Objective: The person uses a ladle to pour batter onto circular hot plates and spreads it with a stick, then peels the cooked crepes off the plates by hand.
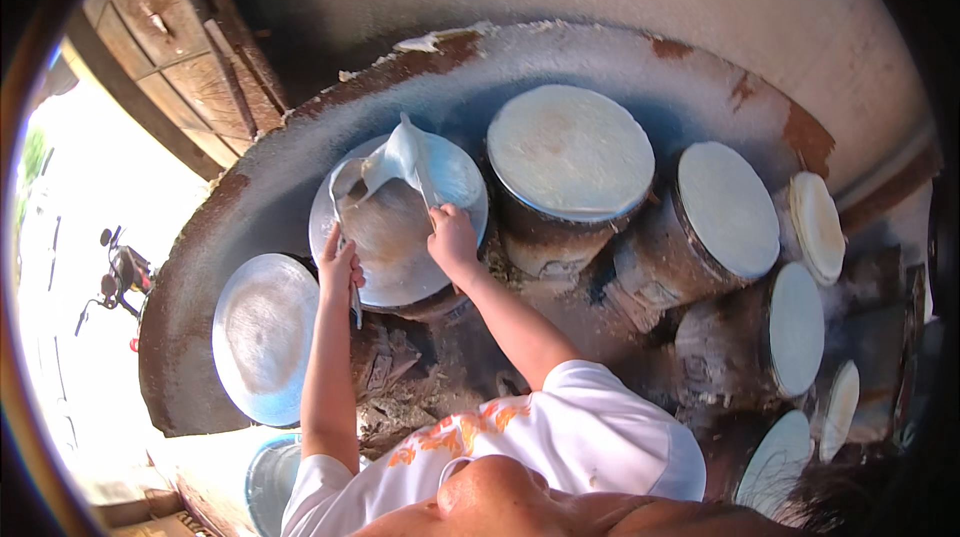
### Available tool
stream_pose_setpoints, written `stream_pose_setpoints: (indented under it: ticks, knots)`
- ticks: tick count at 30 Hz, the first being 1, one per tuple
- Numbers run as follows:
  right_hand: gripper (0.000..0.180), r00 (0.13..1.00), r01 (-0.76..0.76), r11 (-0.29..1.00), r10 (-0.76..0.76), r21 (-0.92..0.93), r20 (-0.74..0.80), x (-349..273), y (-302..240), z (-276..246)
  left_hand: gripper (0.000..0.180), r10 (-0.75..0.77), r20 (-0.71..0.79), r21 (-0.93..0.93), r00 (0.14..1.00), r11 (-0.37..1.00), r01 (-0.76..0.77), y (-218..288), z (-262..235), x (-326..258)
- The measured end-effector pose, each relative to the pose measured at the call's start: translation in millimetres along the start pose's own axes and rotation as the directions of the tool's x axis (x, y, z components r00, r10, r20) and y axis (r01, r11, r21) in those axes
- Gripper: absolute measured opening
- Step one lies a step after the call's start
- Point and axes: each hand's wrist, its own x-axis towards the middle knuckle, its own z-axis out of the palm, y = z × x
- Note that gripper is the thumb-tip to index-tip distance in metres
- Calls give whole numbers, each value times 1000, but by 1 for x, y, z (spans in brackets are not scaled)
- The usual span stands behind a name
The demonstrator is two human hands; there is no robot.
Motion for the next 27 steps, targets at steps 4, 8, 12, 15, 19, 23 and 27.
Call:
stream_pose_setpoints:
  ticks: [4,8,12,15,19,23,27]
  knots:
    - [28,995,17,1000,-18,-2,-95,4,20,-36,57,-68,26,-141,997,987,71,-3,-2,-10]
    - [33,995,99,994,-100,48,21,6,40,-24,55,-52,14,-348,999,936,54,-11,18,-11]
    - [30,932,216,969,-242,123,271,49,36,-3,53,51,-94,-418,994,905,-85,-21,34,-30]
    - [25,880,299,930,-355,212,317,64,26,5,52,9,-203,-557,979,822,-123,-23,35,-48]
    - [28,808,387,867,-483,314,338,84,44,-3,46,-54,-218,-716,975,688,-122,-26,51,-72]
    - [26,866,409,869,-466,280,183,116,105,-55,38,0,-120,-851,993,514,-103,-24,59,-86]
    - [25,784,450,888,-444,94,434,124,98,4,39,-5,-210,-849,978,498,-180,-27,68,-72]
